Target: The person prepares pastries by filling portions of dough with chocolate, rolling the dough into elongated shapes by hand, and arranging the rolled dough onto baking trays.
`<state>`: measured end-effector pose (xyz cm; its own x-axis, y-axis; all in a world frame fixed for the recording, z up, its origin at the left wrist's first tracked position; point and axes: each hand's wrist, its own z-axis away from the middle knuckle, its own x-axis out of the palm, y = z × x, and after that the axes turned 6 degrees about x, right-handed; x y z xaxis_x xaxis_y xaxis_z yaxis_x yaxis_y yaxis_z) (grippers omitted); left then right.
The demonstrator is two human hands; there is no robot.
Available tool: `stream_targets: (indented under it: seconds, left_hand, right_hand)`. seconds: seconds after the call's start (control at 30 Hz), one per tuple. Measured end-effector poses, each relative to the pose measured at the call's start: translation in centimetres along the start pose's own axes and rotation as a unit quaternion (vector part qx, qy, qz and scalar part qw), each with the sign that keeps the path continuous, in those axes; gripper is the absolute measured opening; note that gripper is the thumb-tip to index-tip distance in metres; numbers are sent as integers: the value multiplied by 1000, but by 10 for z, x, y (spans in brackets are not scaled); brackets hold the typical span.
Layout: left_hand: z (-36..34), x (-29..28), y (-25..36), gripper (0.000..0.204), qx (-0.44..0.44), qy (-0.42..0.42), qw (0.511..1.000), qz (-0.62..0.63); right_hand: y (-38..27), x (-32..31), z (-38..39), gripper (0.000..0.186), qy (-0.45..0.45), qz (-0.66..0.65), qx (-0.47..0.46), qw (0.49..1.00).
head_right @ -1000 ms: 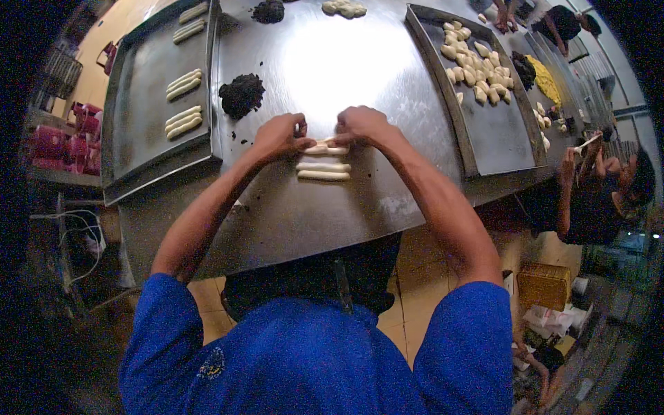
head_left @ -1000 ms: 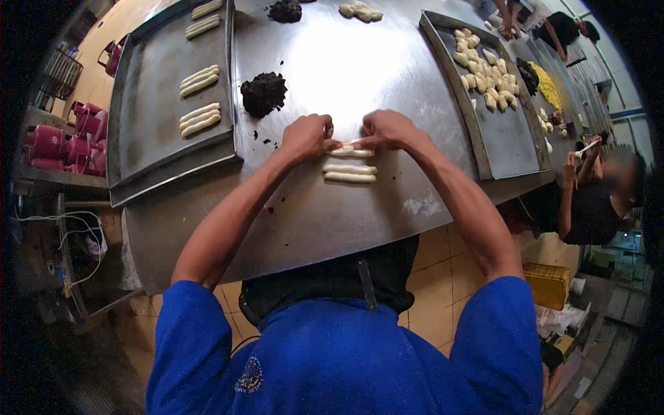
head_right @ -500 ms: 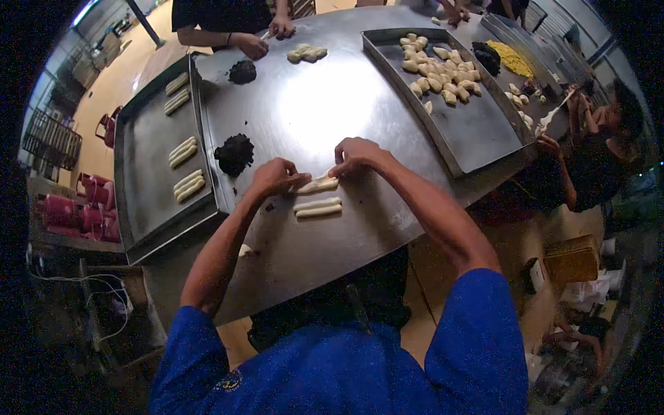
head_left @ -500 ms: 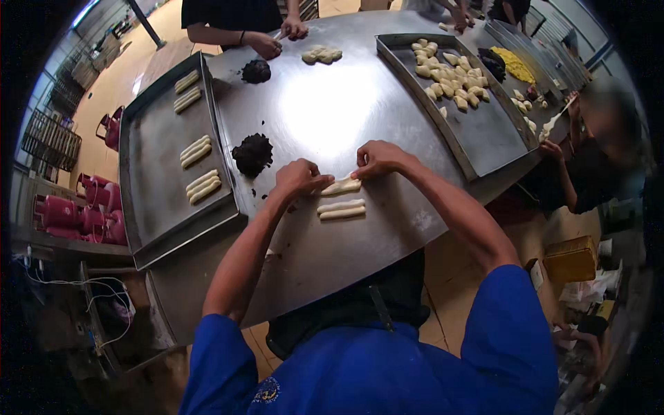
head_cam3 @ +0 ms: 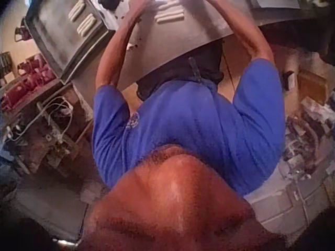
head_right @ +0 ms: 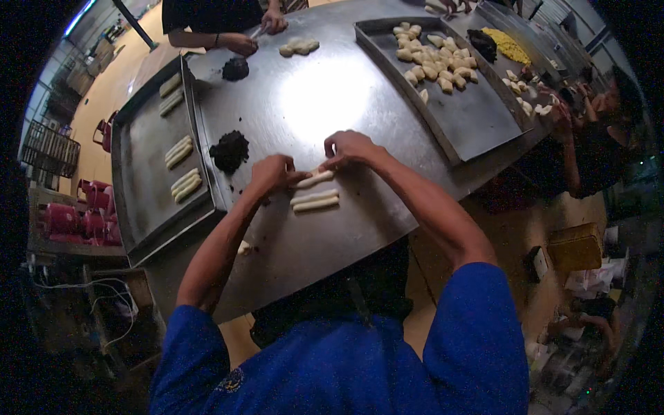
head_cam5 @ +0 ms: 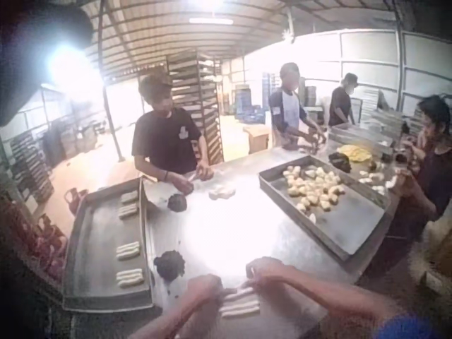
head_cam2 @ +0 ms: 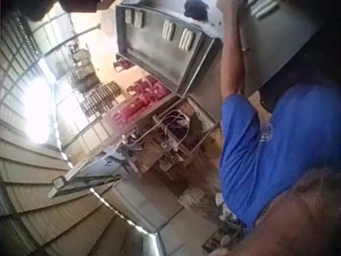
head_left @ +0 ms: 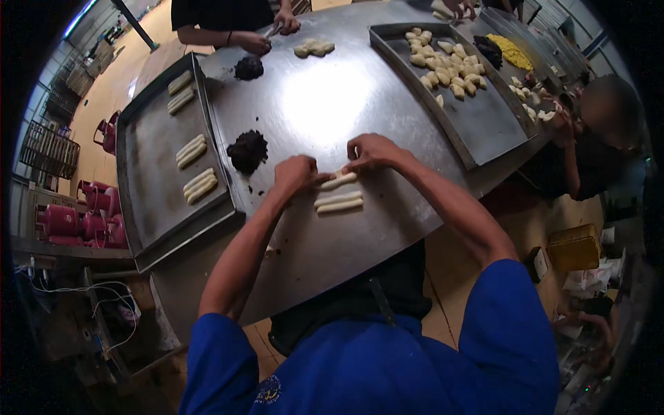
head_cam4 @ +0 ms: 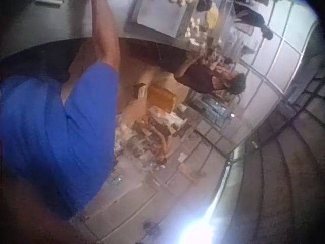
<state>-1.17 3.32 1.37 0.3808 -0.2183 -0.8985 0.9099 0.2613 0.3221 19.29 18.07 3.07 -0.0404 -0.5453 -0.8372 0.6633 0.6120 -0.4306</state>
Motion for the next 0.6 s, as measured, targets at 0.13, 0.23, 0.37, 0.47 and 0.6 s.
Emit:
stream_targets:
  seconds: [0.13, 0.23, 0.37, 0.47, 0.6]
  left_hand:
    - [5, 1, 2, 71, 8, -31, 998, 60]
    - [4, 3, 10, 76, -2, 26, 1000, 3]
    - [8, 13, 0, 74, 16, 54, 997, 61]
    - [14, 1, 8, 72, -13, 3, 996, 90]
    - [13, 3, 12, 71, -19, 53, 997, 45]
  right_hand:
    - [9, 1, 2, 53, -78, -54, -24, 995]
    - [1, 14, 2, 51, 42, 9, -31, 999]
    - [8, 5, 1, 53, 17, -40, -32, 999]
    - [7, 1, 8, 50, -30, -38, -22, 999]
    - [-9, 12, 11, 49, 68, -3, -11, 998]
